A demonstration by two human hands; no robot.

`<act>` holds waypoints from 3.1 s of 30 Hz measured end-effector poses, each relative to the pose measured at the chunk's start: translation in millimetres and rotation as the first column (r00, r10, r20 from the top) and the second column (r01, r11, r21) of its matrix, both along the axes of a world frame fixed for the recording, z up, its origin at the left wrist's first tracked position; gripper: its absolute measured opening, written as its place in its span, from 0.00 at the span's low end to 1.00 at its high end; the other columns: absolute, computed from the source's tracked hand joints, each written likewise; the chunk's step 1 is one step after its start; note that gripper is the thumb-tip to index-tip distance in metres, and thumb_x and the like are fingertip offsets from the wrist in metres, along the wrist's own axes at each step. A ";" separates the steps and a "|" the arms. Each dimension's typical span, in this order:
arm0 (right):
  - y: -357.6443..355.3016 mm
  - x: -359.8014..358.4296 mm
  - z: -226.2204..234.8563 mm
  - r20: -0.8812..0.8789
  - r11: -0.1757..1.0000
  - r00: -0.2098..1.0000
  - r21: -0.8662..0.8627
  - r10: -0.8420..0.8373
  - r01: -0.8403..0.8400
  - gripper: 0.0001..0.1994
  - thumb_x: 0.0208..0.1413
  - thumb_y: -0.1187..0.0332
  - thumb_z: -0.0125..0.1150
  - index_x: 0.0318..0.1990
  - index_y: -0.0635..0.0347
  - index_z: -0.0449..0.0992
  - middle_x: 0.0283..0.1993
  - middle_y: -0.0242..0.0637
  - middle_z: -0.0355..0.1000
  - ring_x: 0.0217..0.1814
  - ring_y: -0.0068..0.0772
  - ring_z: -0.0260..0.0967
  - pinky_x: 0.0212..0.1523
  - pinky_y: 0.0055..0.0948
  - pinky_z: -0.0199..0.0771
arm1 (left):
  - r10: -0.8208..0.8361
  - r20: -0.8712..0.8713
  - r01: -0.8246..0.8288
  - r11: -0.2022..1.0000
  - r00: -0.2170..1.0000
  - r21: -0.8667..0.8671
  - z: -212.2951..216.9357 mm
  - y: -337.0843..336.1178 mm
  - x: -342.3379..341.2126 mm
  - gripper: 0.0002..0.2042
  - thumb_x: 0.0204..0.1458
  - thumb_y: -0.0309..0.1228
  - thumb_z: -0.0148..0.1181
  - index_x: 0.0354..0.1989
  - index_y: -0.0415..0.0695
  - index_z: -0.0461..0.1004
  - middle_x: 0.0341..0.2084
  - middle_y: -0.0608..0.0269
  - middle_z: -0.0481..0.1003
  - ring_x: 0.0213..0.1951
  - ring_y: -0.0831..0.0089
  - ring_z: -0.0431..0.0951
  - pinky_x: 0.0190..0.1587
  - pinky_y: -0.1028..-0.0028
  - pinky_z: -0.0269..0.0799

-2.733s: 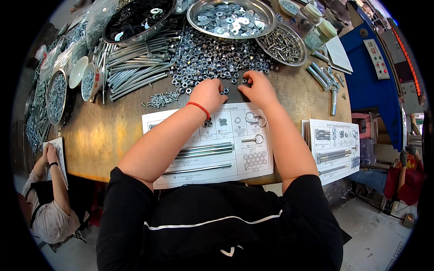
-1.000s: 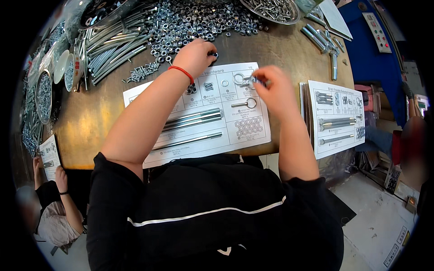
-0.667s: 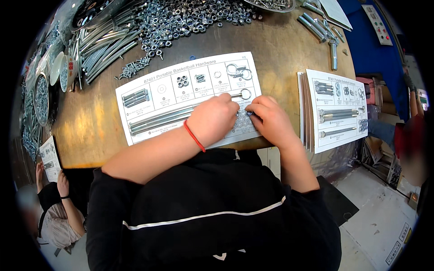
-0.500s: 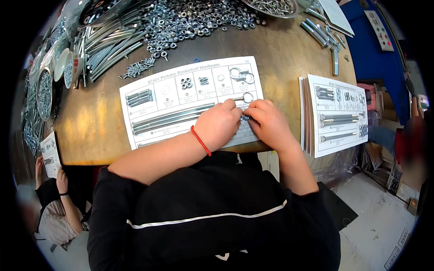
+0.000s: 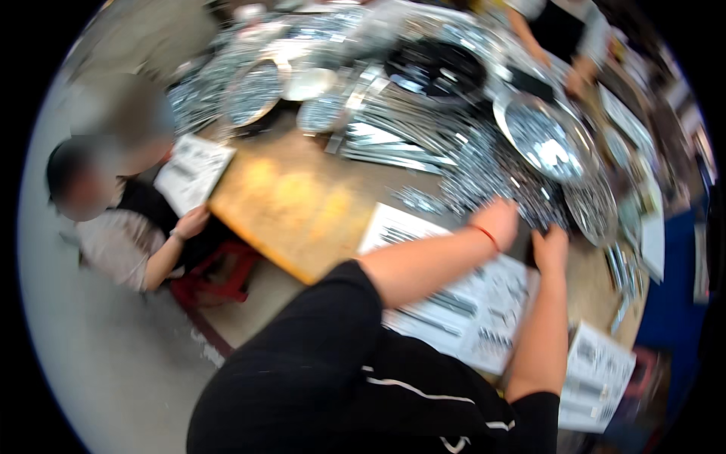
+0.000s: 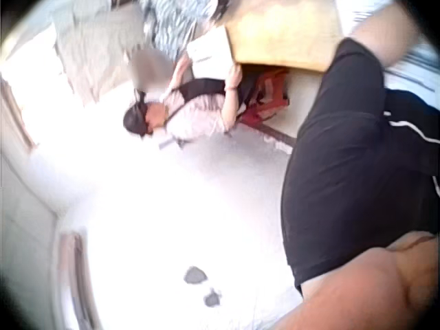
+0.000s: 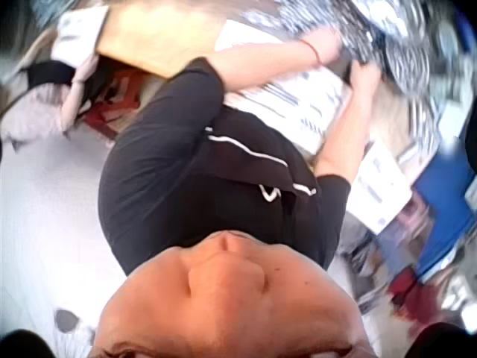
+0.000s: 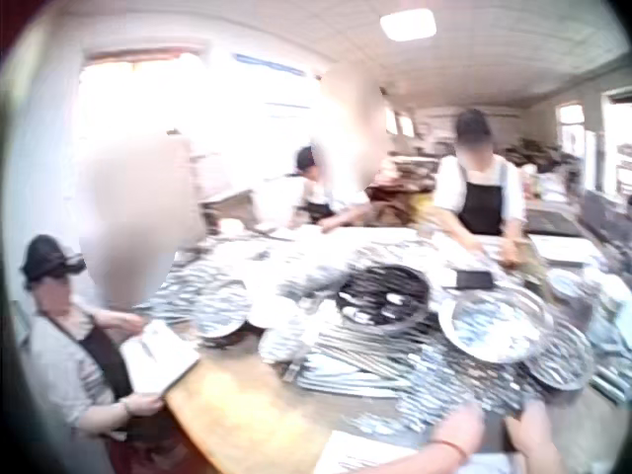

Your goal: The person sorts small metal hardware components, including nuts, washers, and bolts, from a large pile on a table into designated sections on a printed instruction sheet. They repeatedly pick up individual pieces, place them on the sheet, and occasionally adjust the sheet's position.

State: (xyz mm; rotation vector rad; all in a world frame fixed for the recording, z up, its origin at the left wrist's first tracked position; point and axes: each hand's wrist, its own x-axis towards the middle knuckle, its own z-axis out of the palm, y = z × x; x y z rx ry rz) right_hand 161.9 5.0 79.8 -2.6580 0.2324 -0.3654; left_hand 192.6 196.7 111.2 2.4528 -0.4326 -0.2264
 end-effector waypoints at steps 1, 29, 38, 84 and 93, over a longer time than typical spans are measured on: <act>-1.9 6.2 -10.4 0.010 0.995 0.999 -0.083 -0.050 0.051 0.20 0.49 0.62 0.66 0.43 0.71 0.75 0.44 0.59 0.71 0.48 0.58 0.70 0.49 0.46 0.70 | 0.008 -0.005 -0.008 0.995 1.000 -0.097 -8.8 -11.0 3.7 0.14 0.51 0.34 0.59 0.44 0.41 0.74 0.43 0.42 0.73 0.45 0.47 0.78 0.46 0.57 0.77; 17.1 -111.6 42.7 -0.213 0.940 0.975 0.317 -0.061 0.128 0.08 0.51 0.74 0.61 0.39 0.62 0.81 0.38 0.44 0.78 0.41 0.41 0.76 0.44 0.35 0.75 | -0.189 -0.201 0.168 0.979 0.961 -0.115 67.8 132.8 -86.5 0.15 0.49 0.32 0.68 0.43 0.39 0.78 0.31 0.60 0.76 0.32 0.72 0.76 0.36 0.72 0.74; 49.0 -48.9 35.1 -0.122 0.989 0.989 0.131 0.086 -0.070 0.10 0.52 0.70 0.61 0.42 0.55 0.82 0.42 0.42 0.76 0.46 0.48 0.74 0.48 0.41 0.74 | -0.055 -0.243 -0.022 0.953 0.968 -0.302 80.6 192.0 -120.9 0.13 0.50 0.29 0.67 0.42 0.37 0.77 0.28 0.64 0.75 0.30 0.76 0.74 0.34 0.76 0.72; 234.9 -38.0 95.8 -0.071 0.736 0.964 0.660 0.257 -0.148 0.13 0.58 0.77 0.59 0.51 0.64 0.74 0.38 0.29 0.73 0.36 0.16 0.67 0.31 0.15 0.64 | 0.987 -0.131 -0.707 -0.029 0.091 -0.706 -67.3 758.2 55.4 0.17 0.61 0.27 0.42 0.52 0.36 0.75 0.45 0.48 0.79 0.50 0.51 0.78 0.57 0.58 0.71; 205.0 -46.7 102.7 -0.023 0.773 0.968 0.607 0.249 -0.184 0.13 0.57 0.77 0.62 0.49 0.65 0.76 0.48 0.34 0.74 0.48 0.23 0.71 0.51 0.24 0.71 | 0.636 0.622 -0.890 0.323 0.457 0.323 -121.3 881.3 21.9 0.20 0.54 0.26 0.53 0.57 0.44 0.68 0.53 0.45 0.73 0.55 0.52 0.73 0.58 0.60 0.70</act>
